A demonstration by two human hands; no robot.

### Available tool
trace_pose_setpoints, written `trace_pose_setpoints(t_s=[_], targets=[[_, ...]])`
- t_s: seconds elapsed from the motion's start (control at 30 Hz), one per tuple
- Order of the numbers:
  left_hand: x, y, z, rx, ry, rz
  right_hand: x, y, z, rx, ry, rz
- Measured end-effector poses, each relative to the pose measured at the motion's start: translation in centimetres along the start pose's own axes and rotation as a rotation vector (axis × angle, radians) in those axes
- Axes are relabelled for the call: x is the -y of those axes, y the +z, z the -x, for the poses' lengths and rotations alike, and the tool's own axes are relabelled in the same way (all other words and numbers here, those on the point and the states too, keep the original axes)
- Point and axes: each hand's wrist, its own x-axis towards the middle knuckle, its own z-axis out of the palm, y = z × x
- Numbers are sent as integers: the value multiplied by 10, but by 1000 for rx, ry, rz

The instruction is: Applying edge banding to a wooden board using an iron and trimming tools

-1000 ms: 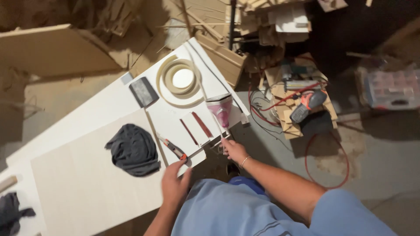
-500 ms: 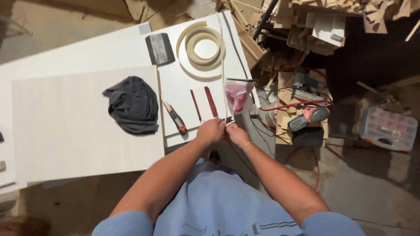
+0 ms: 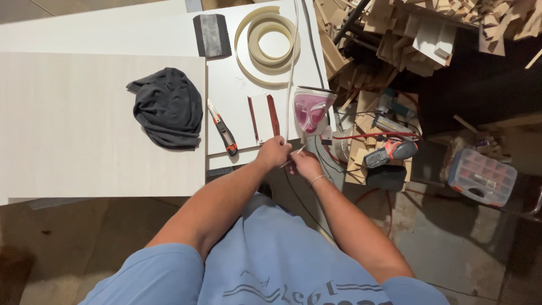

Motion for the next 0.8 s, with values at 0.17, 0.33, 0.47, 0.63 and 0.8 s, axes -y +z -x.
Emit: trace_pose_setpoints(t_s=[0.17,0.33,0.47,0.63,0.8], targets=[[-16,-35,48,-43,56,-45,-8,-2,1,-60,-20,12],[-13,-58,70,-135,99,-9,14,-10,39,-110,-77,416],[-17,-80,96,-172,120,3,4,-17,21,-160,23,569],[-12,-93,112,-220,108,-61,-12,-28,29,-255,-35,581],[-2,-97,124,-252,105,-35,-76,-41,-35,-287,-198,386]])
